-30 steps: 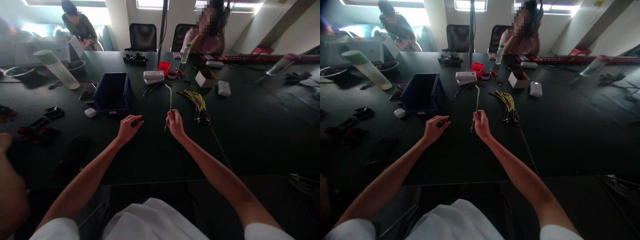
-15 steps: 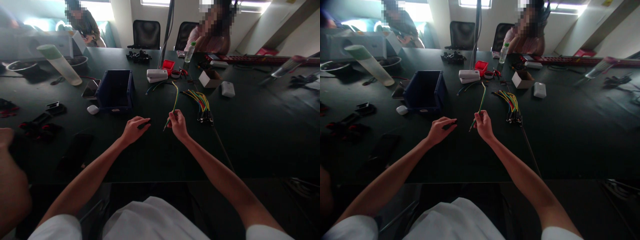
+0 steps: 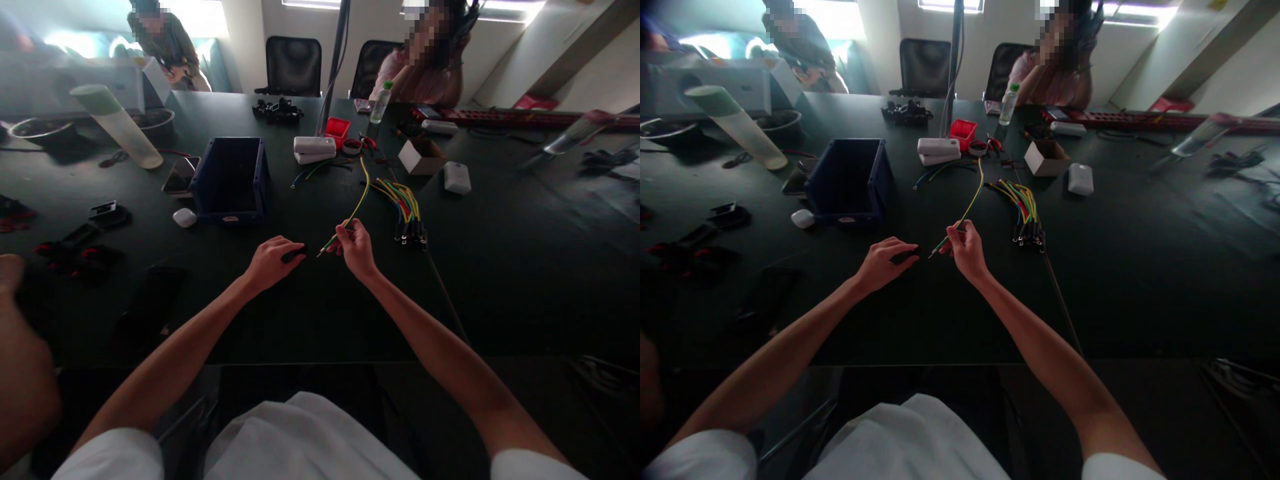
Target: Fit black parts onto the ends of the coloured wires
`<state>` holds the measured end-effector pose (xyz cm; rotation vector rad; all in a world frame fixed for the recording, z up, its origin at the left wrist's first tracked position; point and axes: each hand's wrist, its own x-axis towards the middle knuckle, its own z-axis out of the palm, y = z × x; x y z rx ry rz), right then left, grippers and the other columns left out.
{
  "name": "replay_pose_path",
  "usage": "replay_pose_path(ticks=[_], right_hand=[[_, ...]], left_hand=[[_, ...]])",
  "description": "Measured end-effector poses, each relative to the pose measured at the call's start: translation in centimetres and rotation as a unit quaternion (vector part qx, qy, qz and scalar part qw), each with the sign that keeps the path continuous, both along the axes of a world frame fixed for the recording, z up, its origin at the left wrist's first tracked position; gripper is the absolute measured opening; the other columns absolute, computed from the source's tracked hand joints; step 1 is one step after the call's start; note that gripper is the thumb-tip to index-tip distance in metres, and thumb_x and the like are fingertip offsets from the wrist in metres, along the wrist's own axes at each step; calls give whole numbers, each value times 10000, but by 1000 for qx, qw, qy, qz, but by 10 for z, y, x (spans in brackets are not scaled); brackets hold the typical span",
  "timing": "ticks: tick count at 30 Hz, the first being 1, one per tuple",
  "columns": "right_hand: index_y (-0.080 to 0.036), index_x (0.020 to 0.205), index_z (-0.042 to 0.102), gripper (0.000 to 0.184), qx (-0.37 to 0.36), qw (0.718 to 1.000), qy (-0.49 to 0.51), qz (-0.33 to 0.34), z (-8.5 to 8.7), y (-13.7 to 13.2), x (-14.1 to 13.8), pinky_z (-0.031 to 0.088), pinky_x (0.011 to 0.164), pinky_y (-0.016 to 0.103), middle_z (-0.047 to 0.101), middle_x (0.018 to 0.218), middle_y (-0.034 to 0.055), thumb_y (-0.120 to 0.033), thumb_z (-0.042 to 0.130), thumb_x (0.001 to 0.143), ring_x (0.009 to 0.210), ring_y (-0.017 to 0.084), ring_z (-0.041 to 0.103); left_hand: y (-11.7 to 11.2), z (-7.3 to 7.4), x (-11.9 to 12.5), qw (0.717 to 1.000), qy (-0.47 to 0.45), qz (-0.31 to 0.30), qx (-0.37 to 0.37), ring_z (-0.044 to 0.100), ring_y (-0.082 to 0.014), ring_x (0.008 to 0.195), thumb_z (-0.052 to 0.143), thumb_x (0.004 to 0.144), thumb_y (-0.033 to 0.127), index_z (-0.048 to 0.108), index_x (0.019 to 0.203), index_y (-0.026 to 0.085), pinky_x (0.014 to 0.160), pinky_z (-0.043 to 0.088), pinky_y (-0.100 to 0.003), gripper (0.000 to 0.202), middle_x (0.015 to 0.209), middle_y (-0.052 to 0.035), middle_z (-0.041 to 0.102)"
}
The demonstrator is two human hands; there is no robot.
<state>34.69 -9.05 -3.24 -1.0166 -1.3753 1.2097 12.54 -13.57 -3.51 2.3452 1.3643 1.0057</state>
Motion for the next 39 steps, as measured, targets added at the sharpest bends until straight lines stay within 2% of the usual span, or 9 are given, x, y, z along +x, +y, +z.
replay_pose_path(ticks=[12,19,39], right_hand=[[-227,944,427,364,16,1000,-14,-16,0,0,0,405,424,190,630,646,-40,-561,556,881,553,142,676],[-227,953,424,353,21,1000,-11,-12,-2,-1,-1,420,437,192,645,656,-36,-544,565,884,564,146,684],[-230,948,431,356,29,1000,-3,-4,-8,0,-3,455,436,194,661,689,-28,-544,580,872,612,165,715]], left_hand=[[-2,1,3,999,15,-12,-32,635,-163,743,628,881,316,716,1087,199,659,534,-305,252,897,-72,699],[-3,2,3,998,-25,-11,-53,625,-139,673,646,864,282,737,1051,205,588,503,-264,222,839,-52,700],[-4,5,5,997,-18,-5,-77,603,-117,648,647,864,277,734,1051,184,622,467,-254,226,801,-29,684]])
